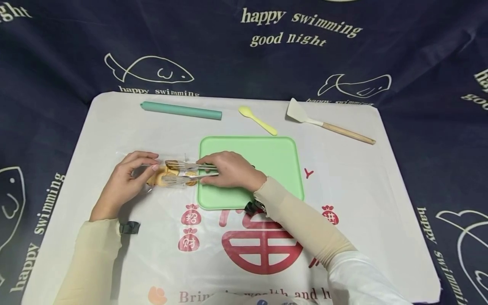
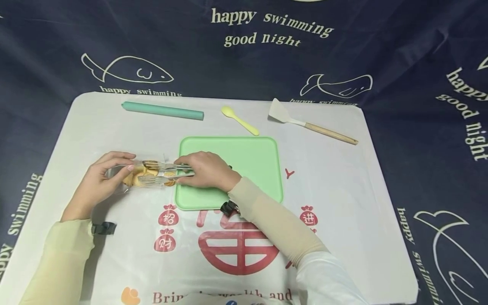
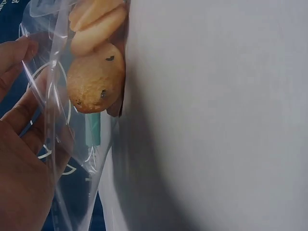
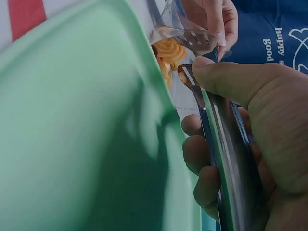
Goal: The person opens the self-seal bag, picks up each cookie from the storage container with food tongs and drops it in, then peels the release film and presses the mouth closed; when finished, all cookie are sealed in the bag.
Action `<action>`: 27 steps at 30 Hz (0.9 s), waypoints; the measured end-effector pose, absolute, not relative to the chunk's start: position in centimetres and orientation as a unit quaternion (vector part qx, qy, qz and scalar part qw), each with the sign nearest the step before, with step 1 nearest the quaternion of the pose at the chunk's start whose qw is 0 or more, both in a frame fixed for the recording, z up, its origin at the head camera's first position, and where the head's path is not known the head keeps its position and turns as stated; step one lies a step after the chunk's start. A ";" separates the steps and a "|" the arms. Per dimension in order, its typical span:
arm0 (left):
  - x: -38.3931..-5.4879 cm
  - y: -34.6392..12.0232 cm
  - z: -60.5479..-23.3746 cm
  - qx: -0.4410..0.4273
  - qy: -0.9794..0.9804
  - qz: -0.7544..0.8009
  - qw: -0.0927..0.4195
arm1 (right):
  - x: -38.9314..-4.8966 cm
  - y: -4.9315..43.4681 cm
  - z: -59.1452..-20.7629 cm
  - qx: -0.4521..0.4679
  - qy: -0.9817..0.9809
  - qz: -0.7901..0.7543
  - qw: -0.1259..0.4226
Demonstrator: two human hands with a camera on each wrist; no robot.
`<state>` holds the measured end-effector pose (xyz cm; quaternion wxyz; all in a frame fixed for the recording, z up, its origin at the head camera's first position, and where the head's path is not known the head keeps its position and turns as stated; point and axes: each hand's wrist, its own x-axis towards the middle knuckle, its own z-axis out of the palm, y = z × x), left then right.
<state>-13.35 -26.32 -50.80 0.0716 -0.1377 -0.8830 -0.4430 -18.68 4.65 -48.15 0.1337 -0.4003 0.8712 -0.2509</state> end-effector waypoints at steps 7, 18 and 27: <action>-13.4 -26.3 -51.0 -0.116 -0.892 -0.436 0.046 | -18.1 7.3 -48.0 -0.357 0.887 -0.269 0.120; -13.5 -26.3 -51.2 -0.128 -0.892 -0.431 0.054 | -15.2 18.2 -47.3 -0.083 0.903 -0.419 0.033; -13.9 -25.9 -51.0 -0.133 -0.892 -0.430 0.048 | -11.8 27.6 -47.7 0.096 0.948 -0.301 -0.020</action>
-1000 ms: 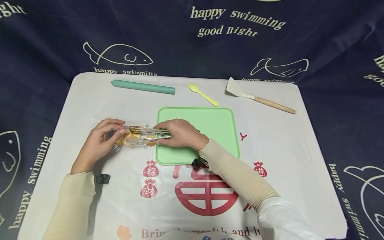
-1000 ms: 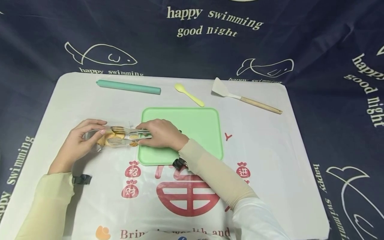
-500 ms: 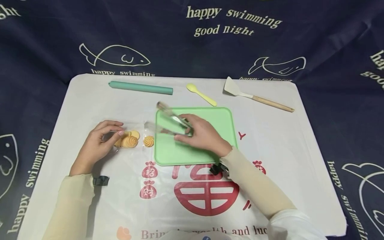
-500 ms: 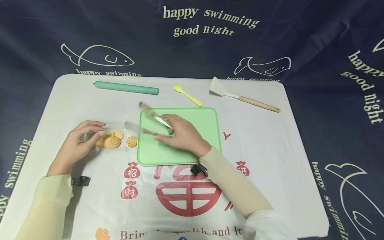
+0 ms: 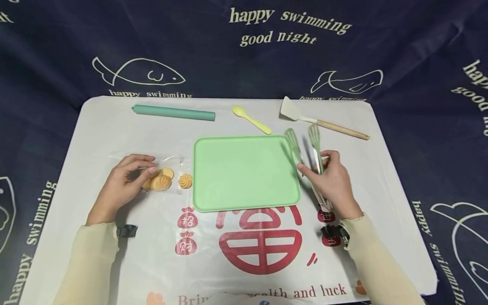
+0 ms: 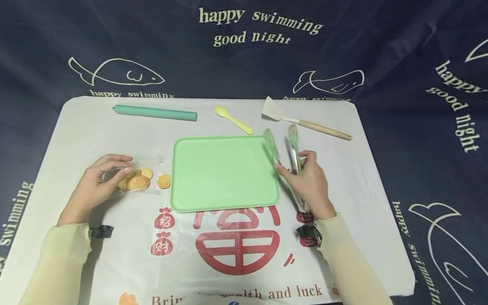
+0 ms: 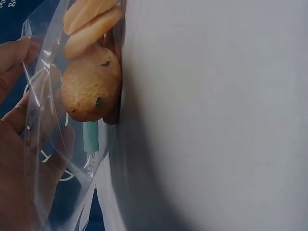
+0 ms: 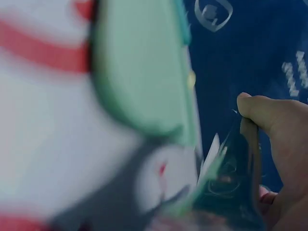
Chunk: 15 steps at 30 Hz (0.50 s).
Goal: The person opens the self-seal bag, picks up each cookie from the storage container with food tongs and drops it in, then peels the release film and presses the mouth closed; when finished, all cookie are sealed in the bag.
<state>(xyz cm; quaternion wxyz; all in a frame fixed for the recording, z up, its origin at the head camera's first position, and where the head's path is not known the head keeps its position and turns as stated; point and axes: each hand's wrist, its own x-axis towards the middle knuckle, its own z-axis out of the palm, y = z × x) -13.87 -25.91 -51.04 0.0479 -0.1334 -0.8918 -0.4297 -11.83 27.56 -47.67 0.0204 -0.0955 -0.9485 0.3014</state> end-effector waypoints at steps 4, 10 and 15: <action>-13.7 -26.0 -50.9 -0.124 -0.895 -0.426 0.040 | -10.9 29.8 -48.5 -0.125 -0.962 0.239 0.037; -13.5 -26.2 -50.9 -0.120 -0.898 -0.421 0.038 | -10.7 31.1 -49.0 -0.131 -0.973 0.188 0.027; -13.6 -26.3 -51.0 -0.123 -0.896 -0.425 0.043 | -10.7 31.4 -49.4 -0.130 -0.979 0.155 0.009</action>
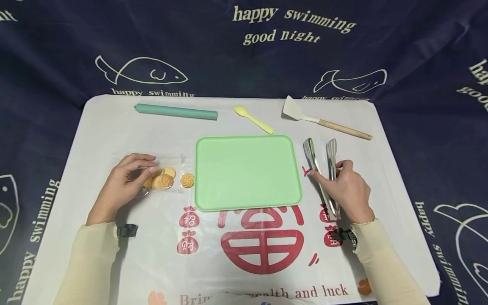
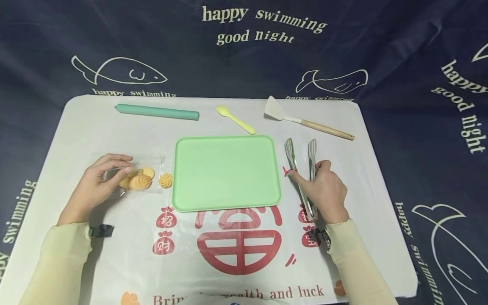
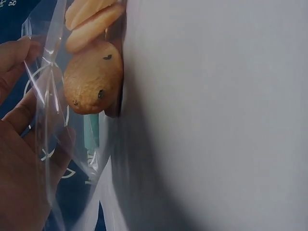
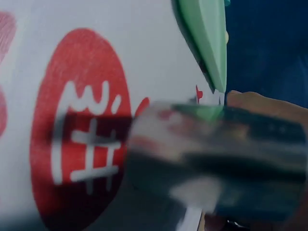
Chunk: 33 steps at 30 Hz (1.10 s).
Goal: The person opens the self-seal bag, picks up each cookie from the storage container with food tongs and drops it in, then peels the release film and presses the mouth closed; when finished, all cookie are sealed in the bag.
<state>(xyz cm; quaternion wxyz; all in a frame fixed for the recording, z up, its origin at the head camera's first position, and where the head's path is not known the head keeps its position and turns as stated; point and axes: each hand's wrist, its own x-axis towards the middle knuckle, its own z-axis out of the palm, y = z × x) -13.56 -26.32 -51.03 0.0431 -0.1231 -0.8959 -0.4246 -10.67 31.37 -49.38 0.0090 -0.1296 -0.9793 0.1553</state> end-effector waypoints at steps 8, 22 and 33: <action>-13.6 -26.1 -50.7 -0.127 -0.894 -0.426 0.047 | -11.0 31.5 -49.4 -0.102 -0.989 0.105 -0.029; -13.6 -26.0 -50.3 -0.117 -0.899 -0.421 0.028 | -11.5 32.2 -48.2 -0.069 -0.990 0.097 -0.074; -14.9 -25.8 -49.9 -0.148 -0.897 -0.415 0.022 | -12.4 32.3 -46.4 -0.057 -0.987 0.146 0.013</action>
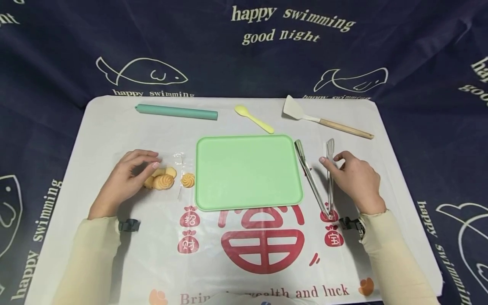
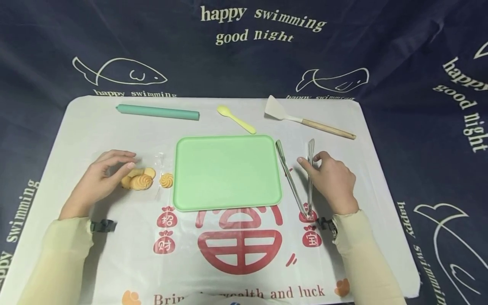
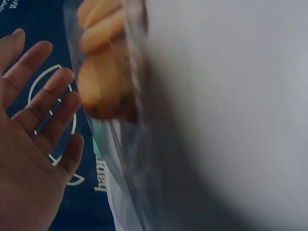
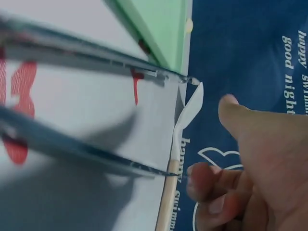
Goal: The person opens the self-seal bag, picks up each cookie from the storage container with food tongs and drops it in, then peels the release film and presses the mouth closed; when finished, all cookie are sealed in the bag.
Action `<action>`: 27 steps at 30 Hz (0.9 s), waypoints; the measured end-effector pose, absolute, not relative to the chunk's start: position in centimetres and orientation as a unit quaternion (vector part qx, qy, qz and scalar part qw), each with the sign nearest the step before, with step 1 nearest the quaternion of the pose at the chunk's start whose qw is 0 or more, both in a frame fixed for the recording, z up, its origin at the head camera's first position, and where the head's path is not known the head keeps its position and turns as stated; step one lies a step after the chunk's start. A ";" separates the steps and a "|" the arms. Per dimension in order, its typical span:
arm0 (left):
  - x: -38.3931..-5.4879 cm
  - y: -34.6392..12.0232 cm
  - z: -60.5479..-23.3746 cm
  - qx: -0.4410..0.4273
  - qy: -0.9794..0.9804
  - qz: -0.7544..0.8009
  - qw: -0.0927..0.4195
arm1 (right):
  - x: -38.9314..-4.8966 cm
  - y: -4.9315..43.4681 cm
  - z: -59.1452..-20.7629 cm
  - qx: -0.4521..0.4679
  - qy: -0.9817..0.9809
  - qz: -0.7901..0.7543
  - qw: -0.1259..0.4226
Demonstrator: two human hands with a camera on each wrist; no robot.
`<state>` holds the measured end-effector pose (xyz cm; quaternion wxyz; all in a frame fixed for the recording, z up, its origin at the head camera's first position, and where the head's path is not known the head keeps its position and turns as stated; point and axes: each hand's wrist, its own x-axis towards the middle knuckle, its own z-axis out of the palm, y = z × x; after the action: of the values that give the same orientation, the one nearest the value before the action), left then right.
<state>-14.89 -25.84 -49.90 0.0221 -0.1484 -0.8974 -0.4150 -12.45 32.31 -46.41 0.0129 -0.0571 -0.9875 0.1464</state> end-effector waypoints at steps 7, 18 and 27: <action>-17.1 -24.2 -49.4 -0.143 -0.918 -0.368 -0.031 | -12.4 31.2 -47.2 -0.015 -0.983 0.180 0.038; -19.0 -23.2 -49.3 -0.178 -0.937 -0.289 -0.080 | -12.3 30.5 -47.3 0.014 -0.976 0.211 0.042; -17.8 -24.2 -47.4 -0.163 -0.905 -0.390 -0.049 | -12.4 30.1 -47.4 0.019 -0.973 0.220 0.065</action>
<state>-17.81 -24.18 -47.40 -0.0491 -0.1628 -0.9049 -0.3903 -12.38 30.09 -47.38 0.0649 0.0186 -0.9732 0.2200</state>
